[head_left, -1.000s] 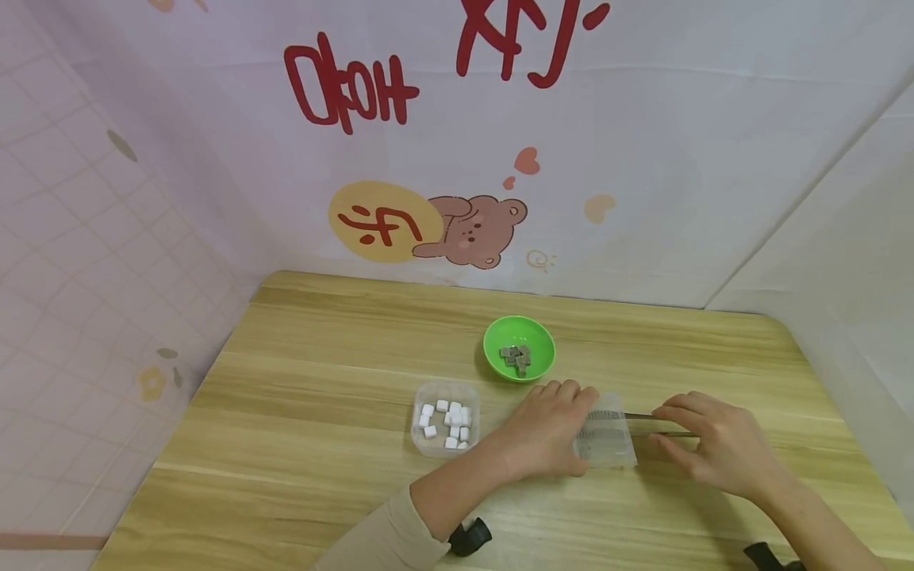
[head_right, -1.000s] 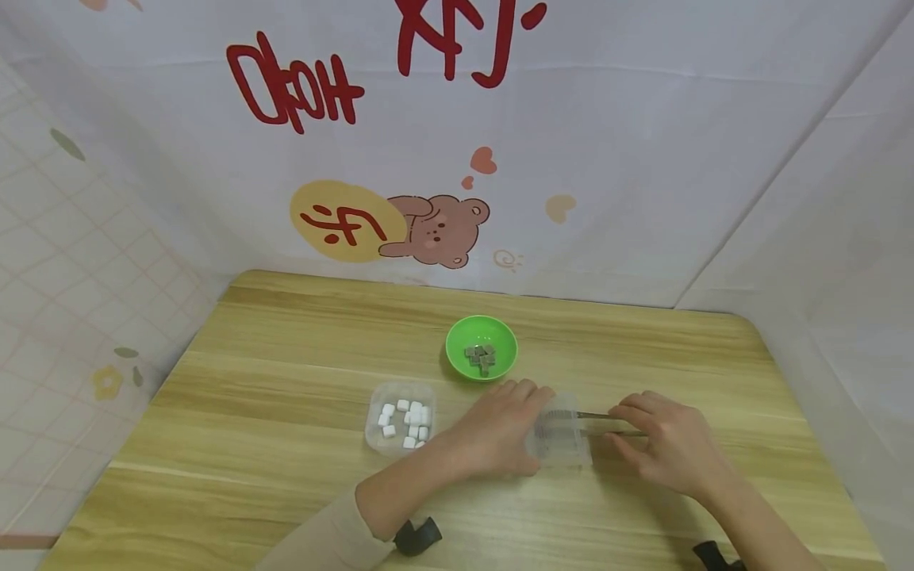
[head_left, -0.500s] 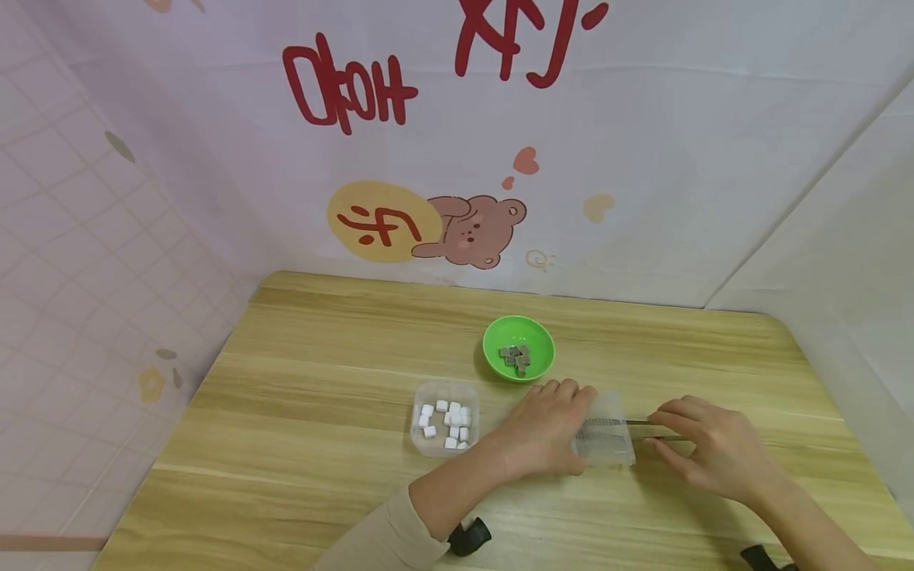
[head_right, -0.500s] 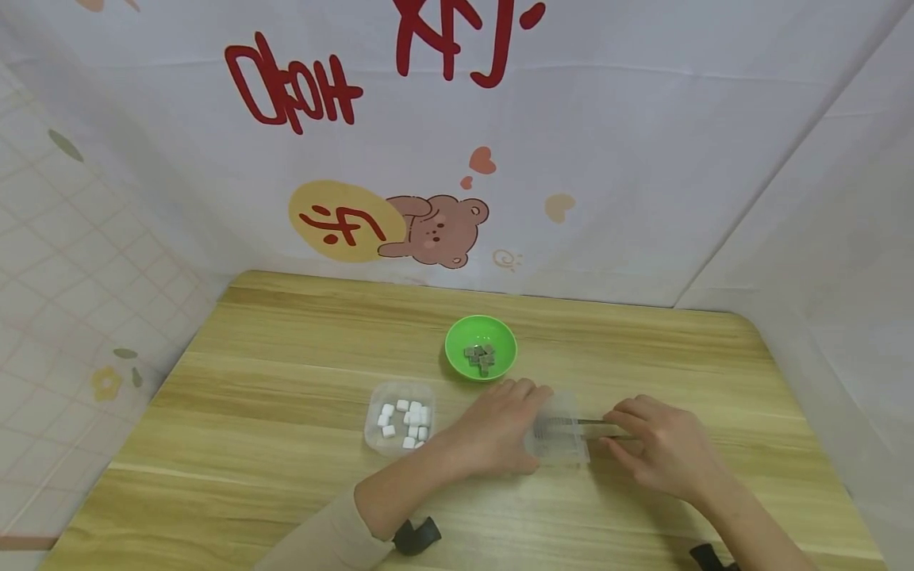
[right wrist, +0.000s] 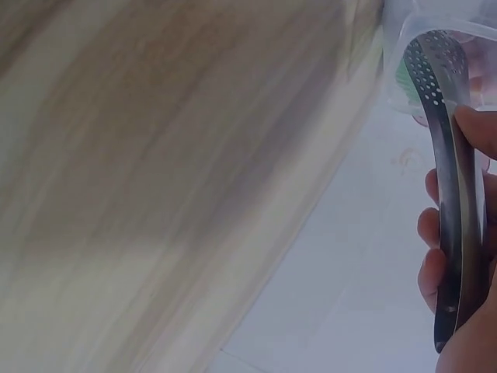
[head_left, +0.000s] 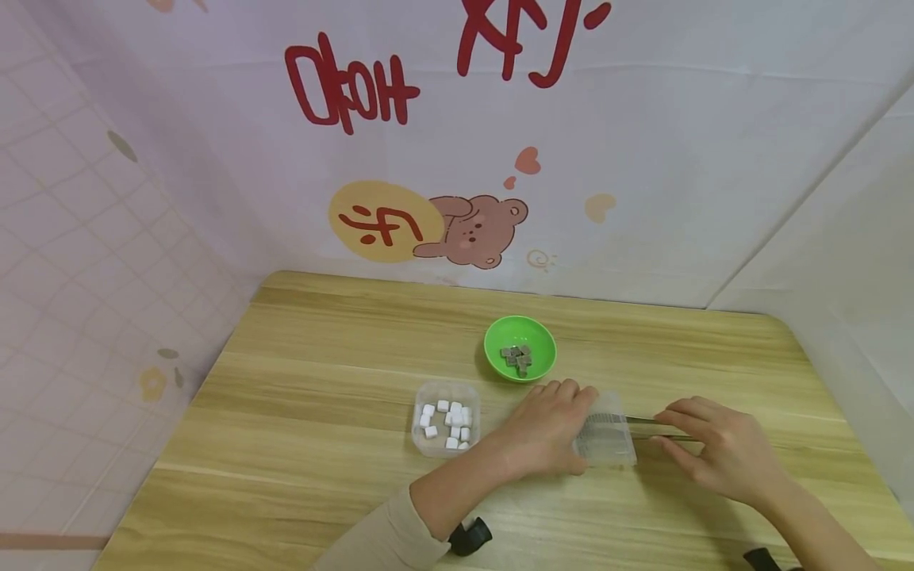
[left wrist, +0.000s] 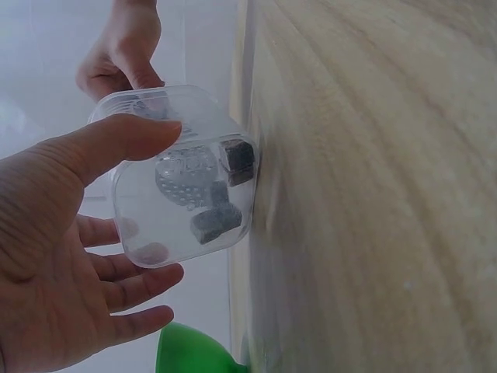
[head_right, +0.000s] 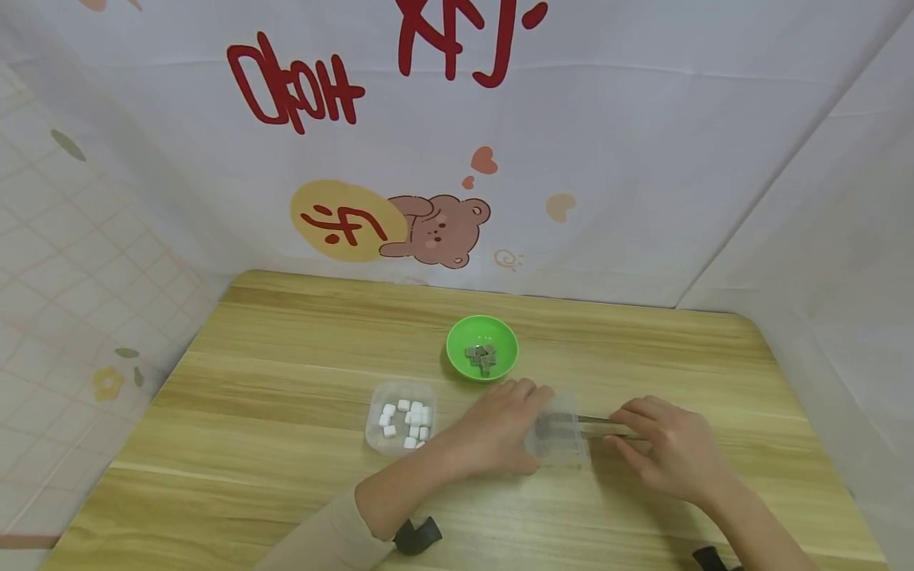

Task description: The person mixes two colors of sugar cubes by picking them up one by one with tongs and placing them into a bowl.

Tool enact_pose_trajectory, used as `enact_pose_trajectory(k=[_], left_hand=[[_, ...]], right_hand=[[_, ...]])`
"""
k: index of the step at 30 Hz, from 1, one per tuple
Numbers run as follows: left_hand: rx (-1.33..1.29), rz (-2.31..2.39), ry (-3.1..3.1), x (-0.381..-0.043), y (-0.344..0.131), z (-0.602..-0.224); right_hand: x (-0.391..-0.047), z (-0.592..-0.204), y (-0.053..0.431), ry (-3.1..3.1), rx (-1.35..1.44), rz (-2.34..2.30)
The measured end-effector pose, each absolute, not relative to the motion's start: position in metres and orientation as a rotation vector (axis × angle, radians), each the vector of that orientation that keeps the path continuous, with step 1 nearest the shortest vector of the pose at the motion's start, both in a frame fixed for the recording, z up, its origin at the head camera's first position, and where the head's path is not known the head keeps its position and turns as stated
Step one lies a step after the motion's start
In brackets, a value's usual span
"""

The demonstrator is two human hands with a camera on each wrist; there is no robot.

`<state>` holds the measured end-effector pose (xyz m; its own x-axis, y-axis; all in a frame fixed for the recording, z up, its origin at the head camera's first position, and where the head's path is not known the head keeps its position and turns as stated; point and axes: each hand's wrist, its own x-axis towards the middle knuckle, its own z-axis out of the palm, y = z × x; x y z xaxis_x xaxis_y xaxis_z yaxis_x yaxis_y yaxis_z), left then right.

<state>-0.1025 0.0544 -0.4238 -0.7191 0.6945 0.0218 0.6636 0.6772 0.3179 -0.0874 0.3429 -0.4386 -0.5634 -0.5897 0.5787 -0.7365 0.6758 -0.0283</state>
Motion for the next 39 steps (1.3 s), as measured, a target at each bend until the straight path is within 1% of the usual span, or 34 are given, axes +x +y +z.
enact_pose_trajectory(k=[9,25,33,39], left_hand=[[1.125,0.464,2.780,-0.103,0.055,-0.424],[1.117,0.454,2.781,-0.103,0.056,-0.424],[1.120,0.462,2.778,-0.103,0.054,-0.423],[1.124,0.448,2.782,-0.103,0.054,-0.422]], right_hand=[[-0.085,-0.438,0.357,-2.281,0.962,0.421],[-0.077,-0.423,0.383,-2.223,0.845,0.532],[-0.083,-0.403,0.378,-2.166,0.818,0.571],[-0.096,-0.399,0.374,-2.158,0.795,0.523]])
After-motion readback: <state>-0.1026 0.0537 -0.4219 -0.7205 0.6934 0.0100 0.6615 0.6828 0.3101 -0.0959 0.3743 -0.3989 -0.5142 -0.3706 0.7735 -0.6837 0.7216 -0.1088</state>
